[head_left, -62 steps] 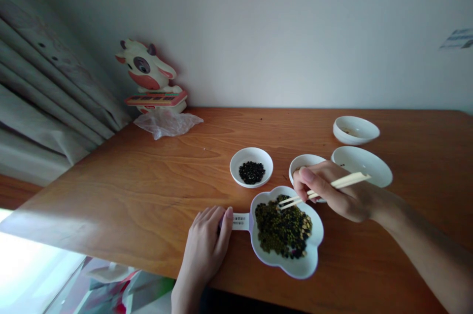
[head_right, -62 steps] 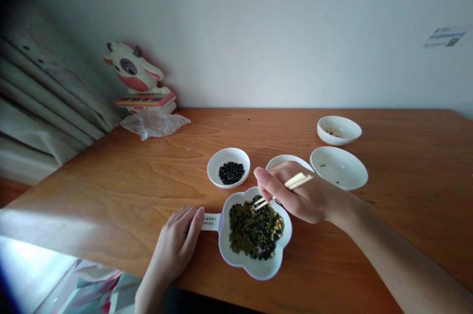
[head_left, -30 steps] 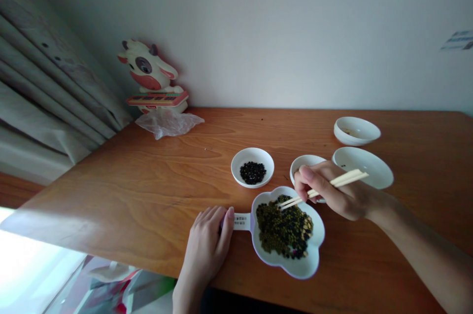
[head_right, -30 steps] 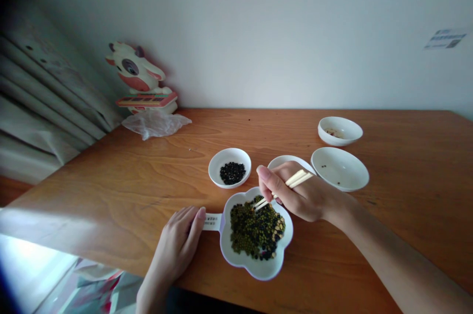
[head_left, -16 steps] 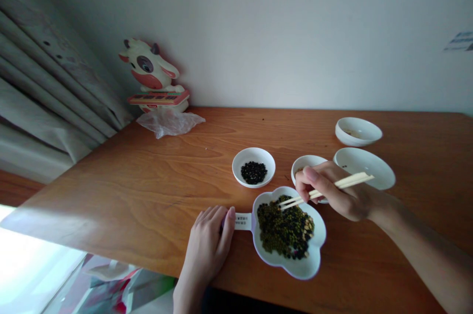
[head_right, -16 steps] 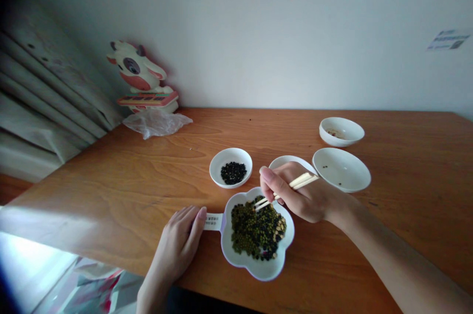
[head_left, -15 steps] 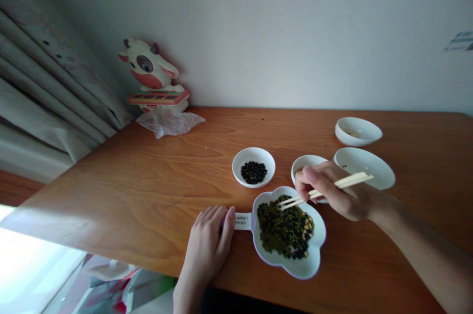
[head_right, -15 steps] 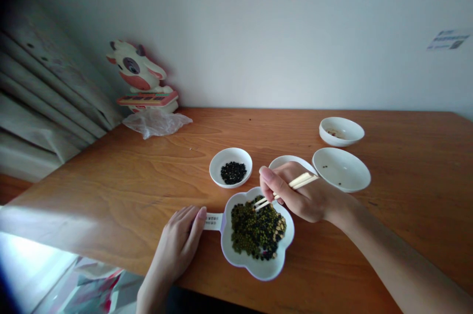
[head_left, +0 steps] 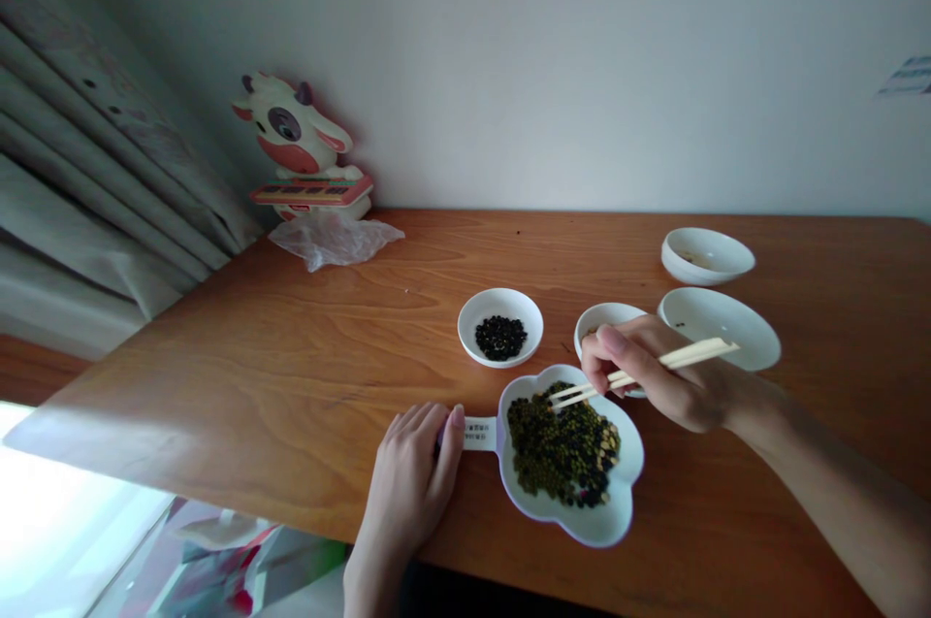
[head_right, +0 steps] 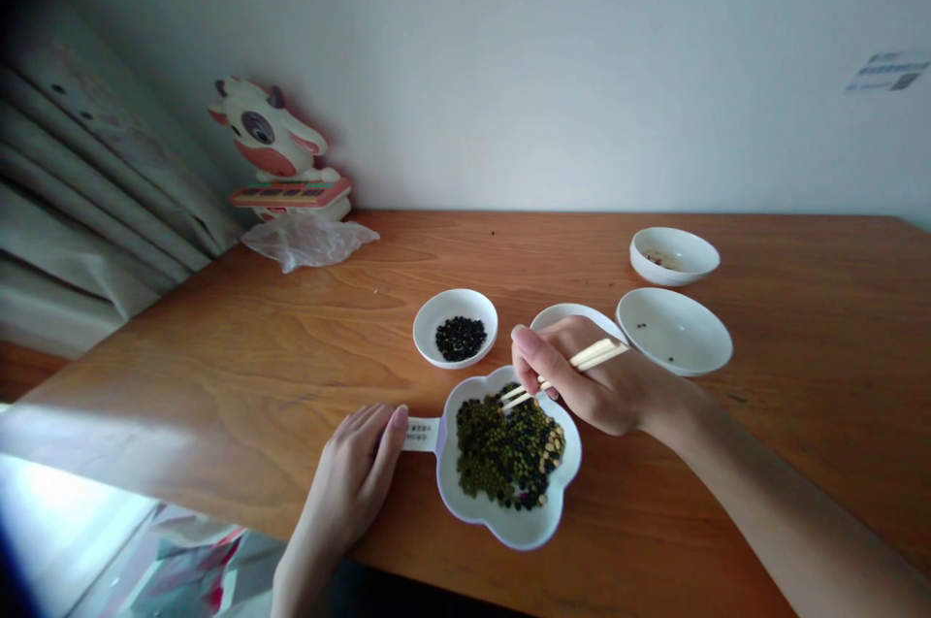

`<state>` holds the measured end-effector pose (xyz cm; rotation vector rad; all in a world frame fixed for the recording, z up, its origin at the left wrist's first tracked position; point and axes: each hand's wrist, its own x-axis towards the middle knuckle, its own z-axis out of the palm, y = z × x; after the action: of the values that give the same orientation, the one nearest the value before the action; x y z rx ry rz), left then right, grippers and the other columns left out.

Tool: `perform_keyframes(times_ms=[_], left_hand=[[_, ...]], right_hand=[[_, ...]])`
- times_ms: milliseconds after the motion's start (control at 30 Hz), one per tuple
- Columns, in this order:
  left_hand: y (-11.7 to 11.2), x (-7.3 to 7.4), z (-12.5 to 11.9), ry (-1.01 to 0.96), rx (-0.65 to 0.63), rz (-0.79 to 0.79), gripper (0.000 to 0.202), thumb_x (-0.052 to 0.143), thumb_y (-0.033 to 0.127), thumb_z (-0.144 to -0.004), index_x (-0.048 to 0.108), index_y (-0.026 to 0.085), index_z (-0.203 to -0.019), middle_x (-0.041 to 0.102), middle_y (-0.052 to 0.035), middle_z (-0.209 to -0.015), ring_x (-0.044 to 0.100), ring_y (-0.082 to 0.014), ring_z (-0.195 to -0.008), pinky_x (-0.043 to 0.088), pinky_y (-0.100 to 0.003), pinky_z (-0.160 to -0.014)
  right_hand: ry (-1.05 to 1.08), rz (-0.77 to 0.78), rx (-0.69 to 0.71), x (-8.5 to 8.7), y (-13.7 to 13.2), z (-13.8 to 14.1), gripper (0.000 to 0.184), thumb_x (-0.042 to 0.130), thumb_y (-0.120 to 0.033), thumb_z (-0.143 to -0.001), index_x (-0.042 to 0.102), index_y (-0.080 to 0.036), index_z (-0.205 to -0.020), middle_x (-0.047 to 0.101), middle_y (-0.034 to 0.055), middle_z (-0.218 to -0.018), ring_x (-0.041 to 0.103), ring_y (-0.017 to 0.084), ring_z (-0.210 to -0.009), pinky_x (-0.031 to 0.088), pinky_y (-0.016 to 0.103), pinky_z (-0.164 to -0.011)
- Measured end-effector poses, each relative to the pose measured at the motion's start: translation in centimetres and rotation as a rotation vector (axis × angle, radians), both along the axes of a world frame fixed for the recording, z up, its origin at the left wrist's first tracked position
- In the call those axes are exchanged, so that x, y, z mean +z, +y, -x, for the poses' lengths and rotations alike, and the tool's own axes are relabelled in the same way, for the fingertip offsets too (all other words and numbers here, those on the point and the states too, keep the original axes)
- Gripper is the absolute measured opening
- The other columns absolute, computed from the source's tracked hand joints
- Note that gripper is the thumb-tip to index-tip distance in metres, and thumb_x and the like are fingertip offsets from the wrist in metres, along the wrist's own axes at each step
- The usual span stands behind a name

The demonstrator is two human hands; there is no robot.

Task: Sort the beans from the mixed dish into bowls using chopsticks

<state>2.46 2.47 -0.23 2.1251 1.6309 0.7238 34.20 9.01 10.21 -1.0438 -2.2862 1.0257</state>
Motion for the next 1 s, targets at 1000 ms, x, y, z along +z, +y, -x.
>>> perform_keyframes(times_ms=[1000], left_hand=[[0.0, 0.1, 0.0, 0.004, -0.009, 0.003, 0.037, 0.038, 0.038, -0.112, 0.052, 0.023, -0.081, 0.063, -0.0029, -0.080, 0.057, -0.0215, -0.077, 0.040, -0.036, -0.077]], right_hand=[[0.091, 0.000, -0.030, 1.0, -0.2, -0.2, 0.069, 0.024, -0.059, -0.109, 0.065, -0.020, -0.071, 0.061, 0.0015, -0.065, 0.056, 0.013, -0.059, 0.042, 0.030, -0.062]])
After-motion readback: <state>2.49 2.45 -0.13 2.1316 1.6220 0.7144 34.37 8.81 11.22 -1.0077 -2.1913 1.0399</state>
